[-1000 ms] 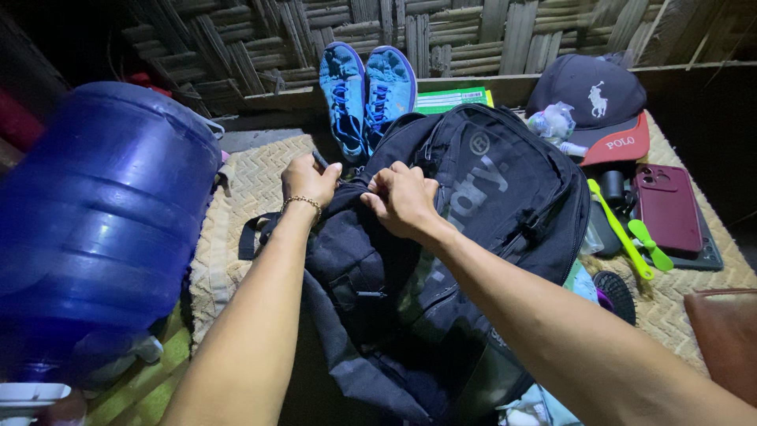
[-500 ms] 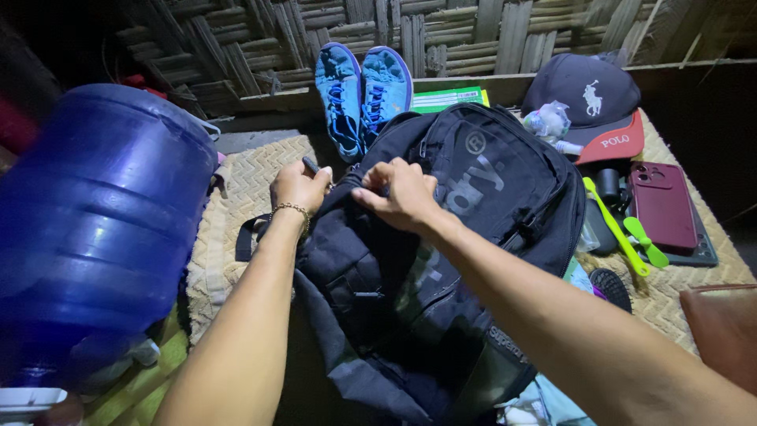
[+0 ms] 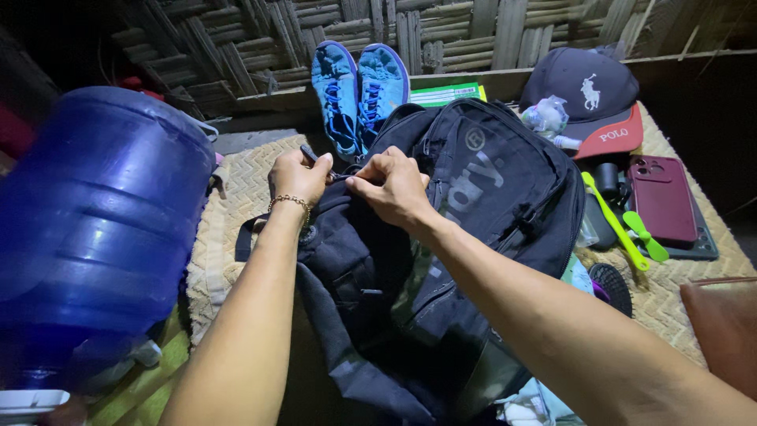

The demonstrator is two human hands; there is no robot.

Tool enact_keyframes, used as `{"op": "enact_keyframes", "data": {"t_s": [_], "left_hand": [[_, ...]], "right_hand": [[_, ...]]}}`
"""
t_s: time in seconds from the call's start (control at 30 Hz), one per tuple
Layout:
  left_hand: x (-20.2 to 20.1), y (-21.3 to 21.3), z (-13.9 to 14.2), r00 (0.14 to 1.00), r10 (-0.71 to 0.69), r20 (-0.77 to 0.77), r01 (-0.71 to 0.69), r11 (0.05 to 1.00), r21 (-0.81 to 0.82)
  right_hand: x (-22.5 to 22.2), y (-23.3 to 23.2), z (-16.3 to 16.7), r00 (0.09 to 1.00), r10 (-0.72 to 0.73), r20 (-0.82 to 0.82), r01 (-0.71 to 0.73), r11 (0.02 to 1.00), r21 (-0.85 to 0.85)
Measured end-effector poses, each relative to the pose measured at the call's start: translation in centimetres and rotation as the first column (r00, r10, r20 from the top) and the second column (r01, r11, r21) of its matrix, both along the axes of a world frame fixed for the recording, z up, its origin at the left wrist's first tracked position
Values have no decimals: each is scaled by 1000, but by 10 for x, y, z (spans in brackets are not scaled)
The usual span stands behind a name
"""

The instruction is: The person arranges clothes and personal items on a bed next to a black backpack, then opens the backpack's compartments and zips them while packing items inside. They work through multiple pockets and compartments, adjusting the bag on the bed throughout.

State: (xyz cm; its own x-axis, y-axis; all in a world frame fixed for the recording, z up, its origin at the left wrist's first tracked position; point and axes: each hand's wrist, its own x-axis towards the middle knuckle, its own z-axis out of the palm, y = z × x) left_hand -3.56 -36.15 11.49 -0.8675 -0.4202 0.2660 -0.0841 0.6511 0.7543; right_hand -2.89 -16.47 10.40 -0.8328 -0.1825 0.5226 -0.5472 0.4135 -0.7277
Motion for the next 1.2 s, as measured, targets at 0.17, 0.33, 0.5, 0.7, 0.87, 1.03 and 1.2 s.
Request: {"op": "enact_keyframes", "data": {"t_s": [0.17, 0.33, 0.5, 0.7, 0.87, 1.03, 1.2], "left_hand": [[1, -3, -3, 998, 54, 40, -51, 996, -77], [1, -8, -8, 992, 100, 80, -96, 994, -48], [5, -14, -11, 981, 139, 132, -136, 990, -30], [12, -26, -12, 955, 176, 239, -155, 982, -106], [20, -30, -18, 957, 166, 239, -181, 983, 41], [24, -34, -24, 954, 182, 240, -216, 968, 126], [23, -35, -19, 931, 249, 269, -219, 966, -135]], "right_hand": [[1, -4, -3, 995, -30, 92, 28, 999, 28], [5, -5, -3, 986, -11, 169, 10, 1000, 6], [7, -7, -4, 984, -25, 174, 26, 1000, -7], [6, -10, -11, 981, -12, 191, 21, 999, -46], [5, -11, -17, 984, -34, 172, 37, 999, -14], [5, -10, -23, 988, -25, 150, 28, 999, -17], [1, -9, -17, 955, 115, 274, -90, 991, -101]]}}
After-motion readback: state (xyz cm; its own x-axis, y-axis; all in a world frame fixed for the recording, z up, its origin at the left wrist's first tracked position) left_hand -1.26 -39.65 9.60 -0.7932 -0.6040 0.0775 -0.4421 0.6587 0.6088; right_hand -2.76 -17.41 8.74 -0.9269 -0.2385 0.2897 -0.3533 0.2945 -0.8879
